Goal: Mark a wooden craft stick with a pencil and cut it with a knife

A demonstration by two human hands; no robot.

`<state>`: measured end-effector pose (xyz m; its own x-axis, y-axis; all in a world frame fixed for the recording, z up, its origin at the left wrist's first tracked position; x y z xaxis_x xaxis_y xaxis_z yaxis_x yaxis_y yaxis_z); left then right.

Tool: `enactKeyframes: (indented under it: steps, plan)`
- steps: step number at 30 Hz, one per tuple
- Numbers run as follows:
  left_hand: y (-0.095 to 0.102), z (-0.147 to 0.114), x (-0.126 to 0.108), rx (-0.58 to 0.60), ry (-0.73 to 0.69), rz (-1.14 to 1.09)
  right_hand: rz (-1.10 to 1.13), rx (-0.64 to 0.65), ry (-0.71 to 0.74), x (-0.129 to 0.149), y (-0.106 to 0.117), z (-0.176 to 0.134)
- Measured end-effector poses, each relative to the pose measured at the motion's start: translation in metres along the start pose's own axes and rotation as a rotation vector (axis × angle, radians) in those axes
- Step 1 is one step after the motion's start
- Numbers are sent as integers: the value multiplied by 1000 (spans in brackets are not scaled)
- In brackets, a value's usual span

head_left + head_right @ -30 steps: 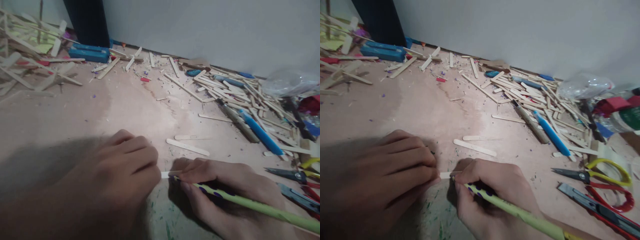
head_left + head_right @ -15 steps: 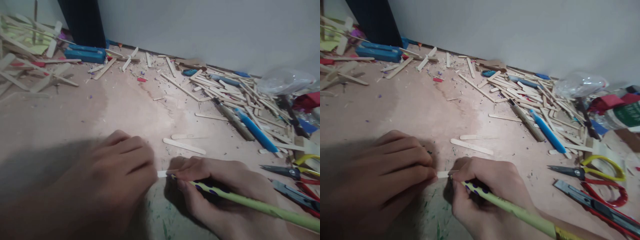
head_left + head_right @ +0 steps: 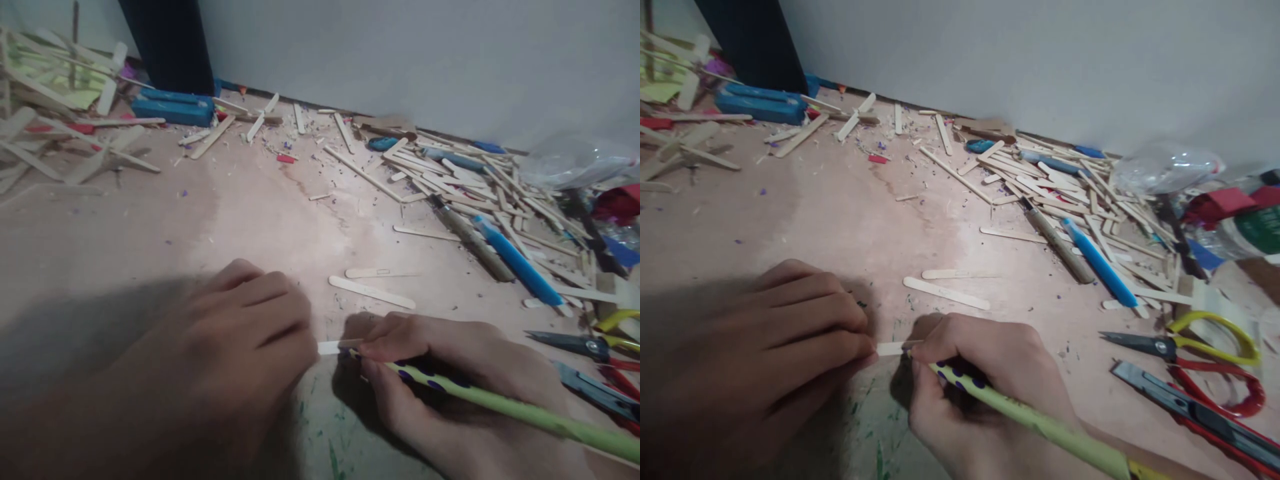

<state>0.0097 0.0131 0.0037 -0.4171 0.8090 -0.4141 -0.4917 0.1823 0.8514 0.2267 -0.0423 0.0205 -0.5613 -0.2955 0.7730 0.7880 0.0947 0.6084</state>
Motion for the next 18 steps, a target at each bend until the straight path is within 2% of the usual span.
enactKeyframes:
  steps: [5, 10, 14, 18]
  plan:
    - [1, -2, 1, 17, 14, 5, 40, 4, 18, -3, 2, -1]
    - [1, -2, -1, 10, 27, 17, 8, -68, 38, -4, 2, -3]
    - [-2, -2, -1, 26, 21, 15, -70, -10, 38, -4, 5, -5]
    - [-1, -3, 1, -20, 26, 8, -153, 12, 81, -14, 15, -13]
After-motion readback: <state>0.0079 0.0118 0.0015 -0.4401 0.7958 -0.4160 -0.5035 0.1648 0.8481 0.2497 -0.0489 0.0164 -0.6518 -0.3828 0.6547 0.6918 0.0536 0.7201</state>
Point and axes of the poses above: each hand's wrist, its own z-axis towards the middle knuckle, its own y-axis out of the back of the hand, x = y × z, the point moved 2 cm from there along z, towards the middle knuckle, and after that the axes turned 6 degrees about y, right-handed, at the moved point
